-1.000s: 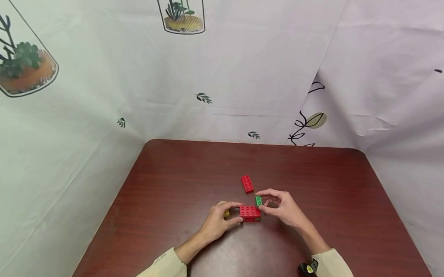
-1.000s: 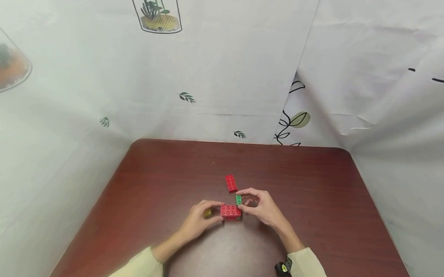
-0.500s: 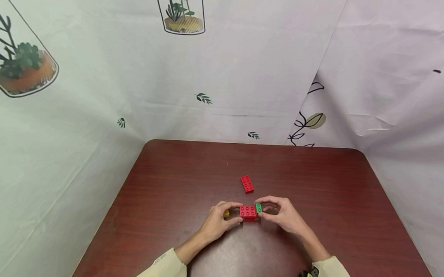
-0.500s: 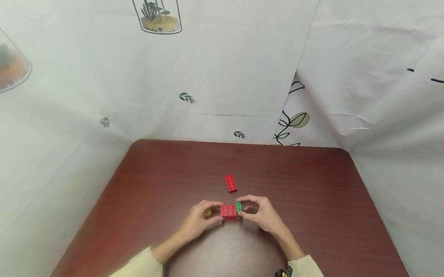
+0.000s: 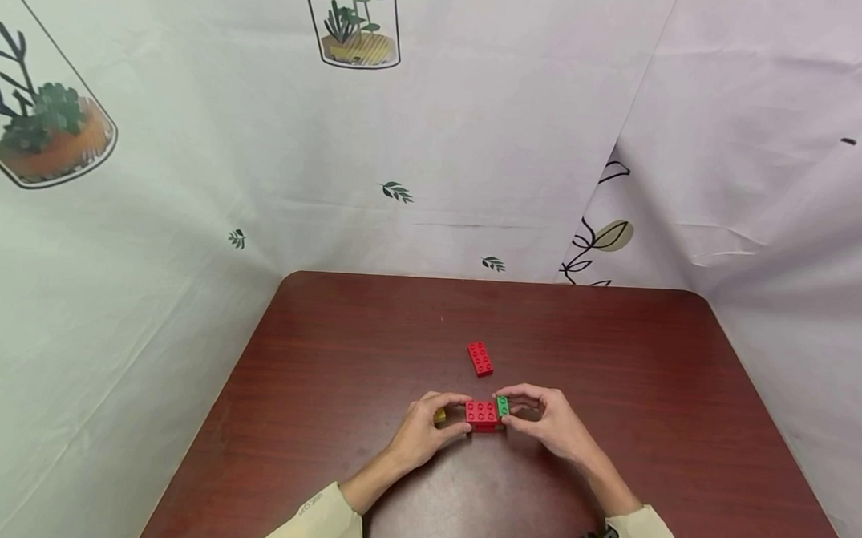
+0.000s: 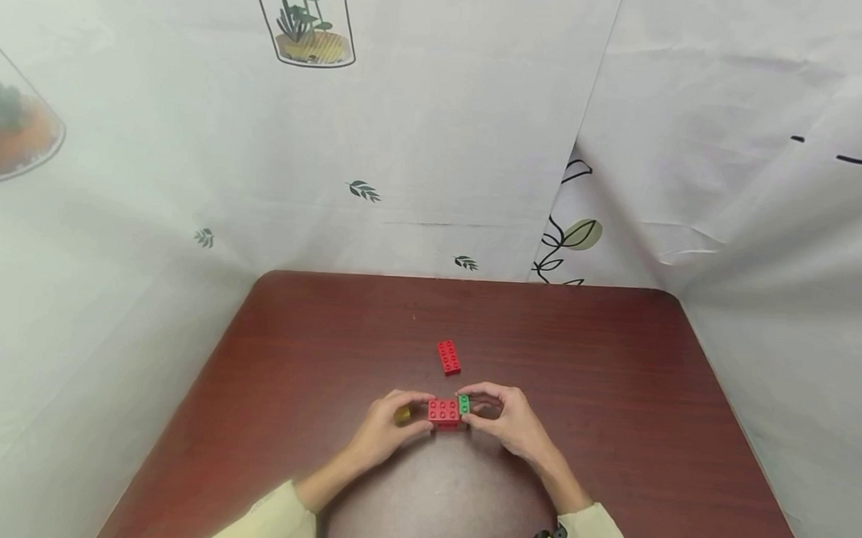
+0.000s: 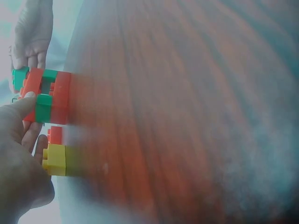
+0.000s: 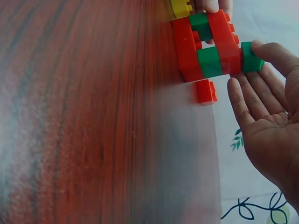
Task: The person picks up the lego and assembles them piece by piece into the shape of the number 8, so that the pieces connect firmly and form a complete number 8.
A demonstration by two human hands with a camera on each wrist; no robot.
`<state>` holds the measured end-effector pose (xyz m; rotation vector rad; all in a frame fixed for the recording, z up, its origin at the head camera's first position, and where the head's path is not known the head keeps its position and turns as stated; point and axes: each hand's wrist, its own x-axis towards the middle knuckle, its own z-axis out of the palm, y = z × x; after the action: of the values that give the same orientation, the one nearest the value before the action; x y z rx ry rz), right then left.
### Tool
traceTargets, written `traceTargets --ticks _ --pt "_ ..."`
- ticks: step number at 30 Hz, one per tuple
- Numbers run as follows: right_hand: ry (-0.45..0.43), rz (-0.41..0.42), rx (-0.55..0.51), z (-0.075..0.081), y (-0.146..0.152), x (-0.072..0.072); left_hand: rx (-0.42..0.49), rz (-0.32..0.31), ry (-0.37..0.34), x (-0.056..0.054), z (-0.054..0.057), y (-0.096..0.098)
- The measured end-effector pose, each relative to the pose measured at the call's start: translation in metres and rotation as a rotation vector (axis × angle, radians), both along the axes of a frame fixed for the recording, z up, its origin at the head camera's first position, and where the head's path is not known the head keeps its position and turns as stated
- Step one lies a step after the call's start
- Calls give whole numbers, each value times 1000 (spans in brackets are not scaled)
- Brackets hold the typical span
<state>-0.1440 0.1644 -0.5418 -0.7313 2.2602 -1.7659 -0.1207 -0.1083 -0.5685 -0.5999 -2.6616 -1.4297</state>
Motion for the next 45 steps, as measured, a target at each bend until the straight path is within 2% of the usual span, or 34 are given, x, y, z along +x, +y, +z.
traceTargets --ticks 13,21,32,45 --pt "76 -70 25 -4 -5 5 -10 -8 9 -2 -2 -1" --pt "103 -87 -21 -9 -8 6 -6 -13 61 -3 -5 0" --pt "153 -116 -17 -18 -8 6 -23 -9 0 -3 -2 0" --pt "168 -140 -2 -24 -10 11 -37 -9 3 -2 -2 -2"
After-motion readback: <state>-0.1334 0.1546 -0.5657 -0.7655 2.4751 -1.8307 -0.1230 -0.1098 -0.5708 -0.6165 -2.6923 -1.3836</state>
